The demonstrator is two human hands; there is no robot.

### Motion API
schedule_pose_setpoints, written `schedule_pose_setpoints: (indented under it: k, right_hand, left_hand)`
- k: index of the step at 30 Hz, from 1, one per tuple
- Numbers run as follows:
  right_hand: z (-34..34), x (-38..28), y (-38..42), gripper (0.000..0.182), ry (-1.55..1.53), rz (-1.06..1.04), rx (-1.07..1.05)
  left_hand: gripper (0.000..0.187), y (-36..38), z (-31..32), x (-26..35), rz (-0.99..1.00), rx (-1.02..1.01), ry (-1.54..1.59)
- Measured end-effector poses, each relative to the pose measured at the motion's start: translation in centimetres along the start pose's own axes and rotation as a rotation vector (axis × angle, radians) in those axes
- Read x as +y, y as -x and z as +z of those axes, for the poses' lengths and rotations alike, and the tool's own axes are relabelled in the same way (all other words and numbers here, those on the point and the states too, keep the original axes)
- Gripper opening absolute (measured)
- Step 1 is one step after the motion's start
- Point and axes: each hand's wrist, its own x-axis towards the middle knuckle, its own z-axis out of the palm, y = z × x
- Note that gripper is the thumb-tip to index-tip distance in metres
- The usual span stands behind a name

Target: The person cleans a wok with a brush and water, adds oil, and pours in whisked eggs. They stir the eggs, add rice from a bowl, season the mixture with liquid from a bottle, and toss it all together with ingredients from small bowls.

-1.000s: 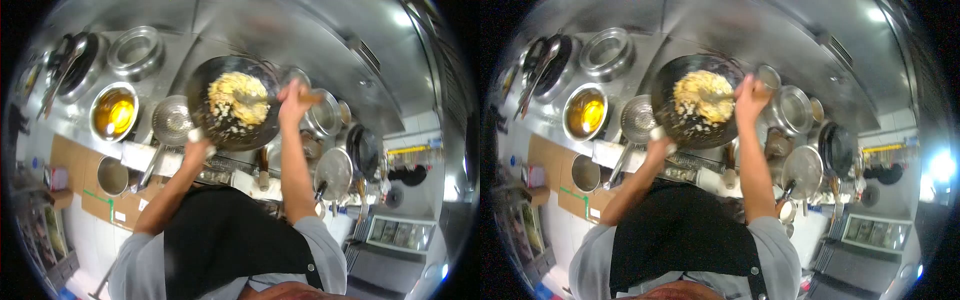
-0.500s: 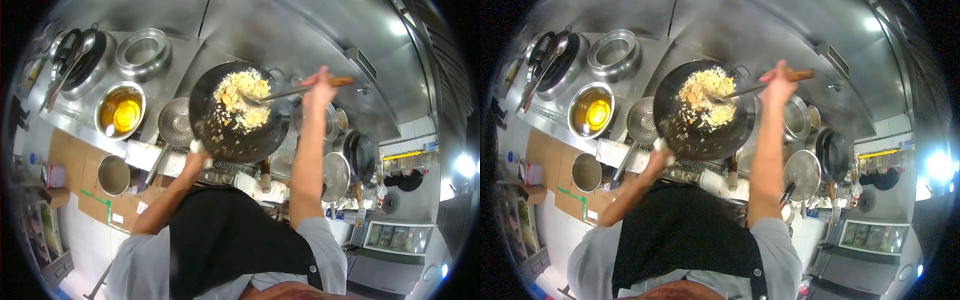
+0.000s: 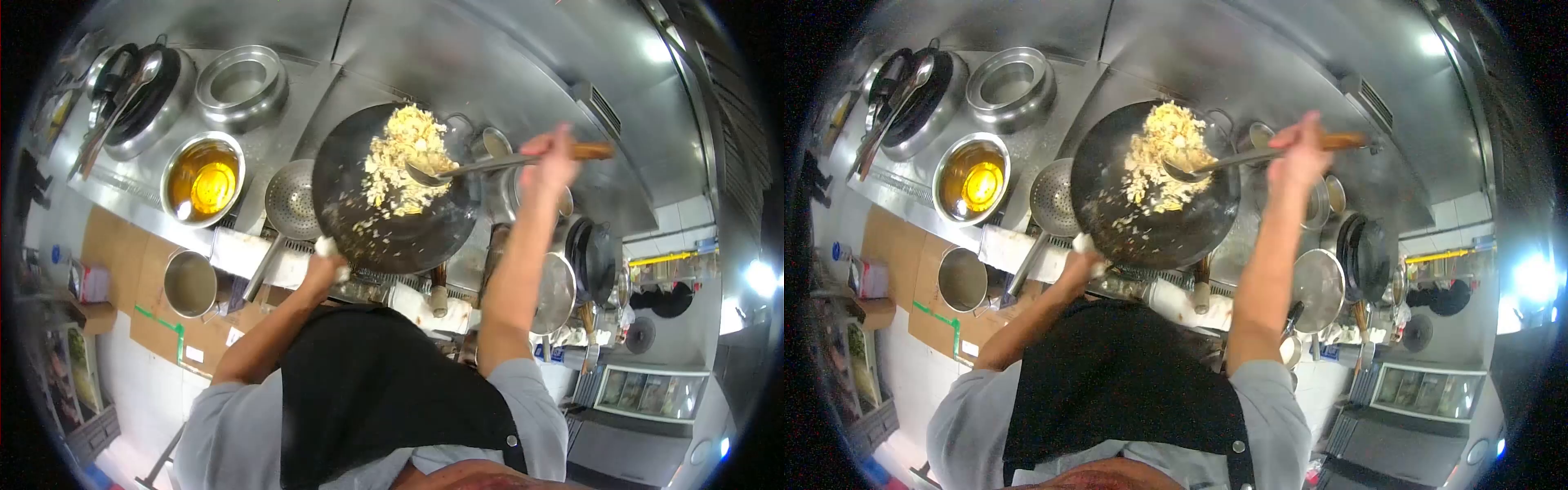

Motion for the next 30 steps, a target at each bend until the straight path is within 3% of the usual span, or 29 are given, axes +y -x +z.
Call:
schedule_pose_setpoints:
  k: [3,4,5,6,7,9,10,12,14,15,17,19,21,23,24,27,30]
  right_hand:
    - [-2.2,-7.8,2.5,0.048,-0.254,0.059,-0.063]
    - [-2.8,-7.3,3.4,0.046,-0.281,0.064,-0.105]
    - [-3.3,-6.1,4.1,0.043,-0.310,0.066,-0.148]
    - [-1.8,-2.7,4.9,0.040,-0.205,0.090,-0.010]
    - [0.6,1.8,5.9,0.036,-0.096,0.109,0.130]
    - [3.3,8.5,7.0,0.029,-0.168,0.097,-0.039]
    - [3.7,8.4,5.3,0.028,-0.122,0.060,-0.037]
    - [2.8,6.2,1.7,0.026,-0.022,-0.007,-0.011]
    - [0.6,0.6,0.0,0.036,-0.021,-0.015,0.022]
    - [-0.3,-2.3,0.2,0.041,-0.003,-0.024,0.023]
    - [-2.7,-6.2,2.3,0.043,-0.288,0.044,-0.182]
    - [-3.7,-4.6,5.1,0.039,-0.300,0.029,-0.192]
    - [0.5,2.0,7.9,0.037,0.008,0.064,0.093]
    - [2.6,7.8,8.2,0.034,-0.065,0.059,-0.070]
    - [3.0,7.6,6.2,0.034,-0.057,0.028,-0.060]
    - [1.4,2.4,0.8,0.036,-0.050,-0.036,-0.012]
    - [-1.0,-7.3,2.2,0.047,-0.214,0.055,-0.072]
  left_hand:
    - [0.035,2.5,-0.1,1.4,0.025,0.027,-0.099]
    - [0.025,2.4,2.0,3.2,0.030,-0.010,0.132]
    - [0.017,3.5,4.3,7.8,0.014,-0.018,0.062]
    - [0.018,0.0,6.1,6.9,0.064,-0.019,0.173]
    - [0.020,-1.6,6.9,8.0,-0.021,-0.024,0.119]
    - [0.021,-5.2,7.1,5.5,-0.012,0.008,0.106]
    - [0.024,-4.8,6.6,5.2,0.000,-0.009,0.109]
    - [0.032,-2.0,3.9,2.8,0.011,-0.049,0.098]
    - [0.034,-1.4,0.1,-1.8,0.001,-0.006,0.093]
    - [0.030,-0.4,0.4,-1.3,0.003,0.011,0.096]
    - [0.023,3.6,1.7,2.5,0.014,0.066,0.118]
    - [0.017,2.0,5.4,6.6,-0.008,-0.043,0.166]
    - [0.018,-1.5,7.9,8.8,-0.075,-0.053,0.140]
    - [0.017,-4.5,7.9,6.4,-0.061,-0.006,0.072]
    - [0.018,-3.2,7.3,6.4,-0.034,0.009,0.038]
    - [0.027,-1.0,2.4,0.7,0.071,-0.009,0.135]
    - [0.029,3.3,0.6,1.0,0.112,0.077,0.101]
